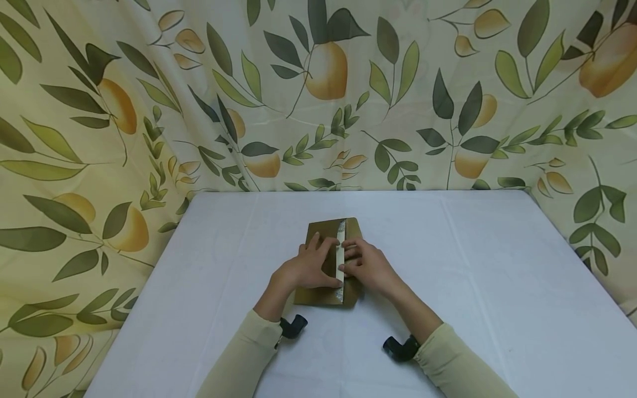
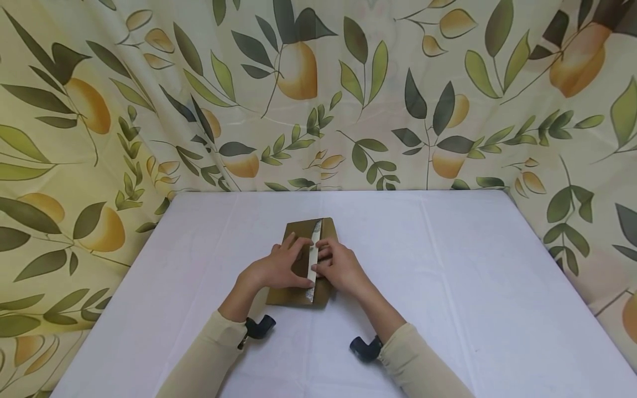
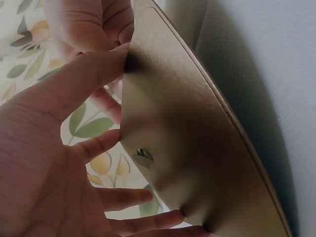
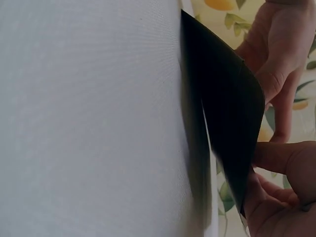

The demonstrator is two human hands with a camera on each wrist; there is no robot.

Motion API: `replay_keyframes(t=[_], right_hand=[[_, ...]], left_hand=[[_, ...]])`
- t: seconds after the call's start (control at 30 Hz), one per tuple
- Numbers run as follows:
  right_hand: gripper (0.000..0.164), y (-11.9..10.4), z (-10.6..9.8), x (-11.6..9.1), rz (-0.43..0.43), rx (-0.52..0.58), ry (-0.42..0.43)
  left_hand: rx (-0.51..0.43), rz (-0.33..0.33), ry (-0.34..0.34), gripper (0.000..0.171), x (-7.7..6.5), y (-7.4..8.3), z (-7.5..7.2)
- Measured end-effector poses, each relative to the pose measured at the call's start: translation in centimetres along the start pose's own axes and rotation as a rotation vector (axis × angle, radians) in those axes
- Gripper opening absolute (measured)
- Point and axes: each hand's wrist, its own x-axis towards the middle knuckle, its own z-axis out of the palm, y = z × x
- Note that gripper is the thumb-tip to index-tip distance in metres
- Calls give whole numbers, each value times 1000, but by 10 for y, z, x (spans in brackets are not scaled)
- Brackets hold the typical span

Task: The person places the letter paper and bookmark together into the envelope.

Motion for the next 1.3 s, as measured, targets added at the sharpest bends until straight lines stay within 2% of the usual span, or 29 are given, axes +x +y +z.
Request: replay_keyframes(t=[0.53, 1.07, 1.3], right_hand=[[47, -5, -3, -1, -8, -68, 24], [49, -2, 0, -1, -12, 1, -8], [48, -1, -1, -1, -5, -14, 8]], left_hand=[[-34, 2, -15, 89, 0, 4, 1], [-46, 8, -36, 88, 0, 5, 2], [-38, 25, -29, 88, 1, 3, 2]])
